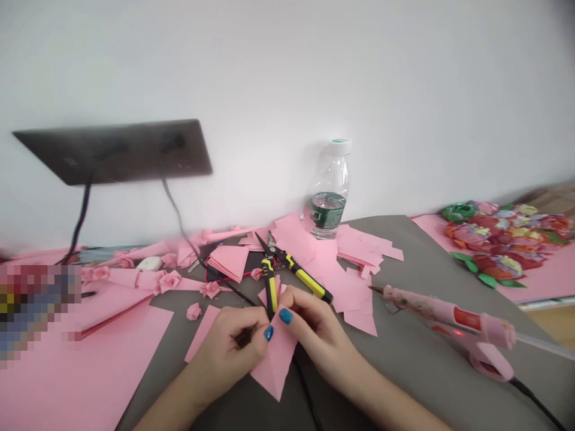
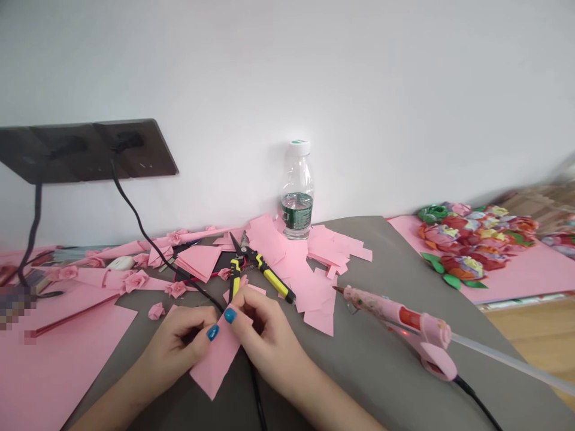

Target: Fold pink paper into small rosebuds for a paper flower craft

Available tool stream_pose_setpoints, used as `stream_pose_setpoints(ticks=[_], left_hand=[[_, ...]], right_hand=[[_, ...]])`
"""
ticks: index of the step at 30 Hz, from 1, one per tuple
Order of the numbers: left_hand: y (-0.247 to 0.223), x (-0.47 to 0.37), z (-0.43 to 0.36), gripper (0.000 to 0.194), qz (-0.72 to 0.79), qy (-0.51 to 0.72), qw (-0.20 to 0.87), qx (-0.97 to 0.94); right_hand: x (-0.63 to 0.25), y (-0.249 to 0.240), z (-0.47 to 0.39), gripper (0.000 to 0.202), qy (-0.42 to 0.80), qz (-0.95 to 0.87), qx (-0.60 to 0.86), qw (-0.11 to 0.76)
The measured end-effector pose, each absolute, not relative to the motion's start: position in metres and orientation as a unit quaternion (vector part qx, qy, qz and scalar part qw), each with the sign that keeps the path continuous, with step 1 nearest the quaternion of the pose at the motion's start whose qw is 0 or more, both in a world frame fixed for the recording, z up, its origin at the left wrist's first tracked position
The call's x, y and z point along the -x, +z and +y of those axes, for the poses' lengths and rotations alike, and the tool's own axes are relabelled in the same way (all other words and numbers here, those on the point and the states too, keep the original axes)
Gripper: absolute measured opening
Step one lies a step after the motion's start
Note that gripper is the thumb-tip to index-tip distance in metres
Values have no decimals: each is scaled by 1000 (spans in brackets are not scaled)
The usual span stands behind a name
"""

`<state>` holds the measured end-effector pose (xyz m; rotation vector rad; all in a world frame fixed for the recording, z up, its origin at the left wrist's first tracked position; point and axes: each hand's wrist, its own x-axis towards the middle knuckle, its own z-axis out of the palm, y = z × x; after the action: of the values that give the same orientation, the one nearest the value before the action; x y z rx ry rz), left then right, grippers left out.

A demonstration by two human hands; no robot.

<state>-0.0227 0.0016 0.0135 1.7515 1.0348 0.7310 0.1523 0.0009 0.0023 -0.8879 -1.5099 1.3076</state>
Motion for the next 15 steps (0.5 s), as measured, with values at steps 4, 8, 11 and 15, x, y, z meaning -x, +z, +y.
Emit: stream_pose_setpoints(ticks=[4, 8, 11, 15], left_hand=[[14, 22, 1, 31, 424, 284, 487, -709], [16, 22, 3, 31, 428, 292, 470, -715], [15, 24, 4, 32, 429, 301, 465, -713], [12, 28, 4, 36, 437, 336, 457, -698]], right_hand=[[-153, 0, 0, 33, 499, -622, 371, 476], [-153, -1, 0, 33, 476, -560, 391, 554], [-156, -5, 3, 34, 472, -529, 399, 581], [-163, -7, 11, 36, 459, -461, 427, 628]])
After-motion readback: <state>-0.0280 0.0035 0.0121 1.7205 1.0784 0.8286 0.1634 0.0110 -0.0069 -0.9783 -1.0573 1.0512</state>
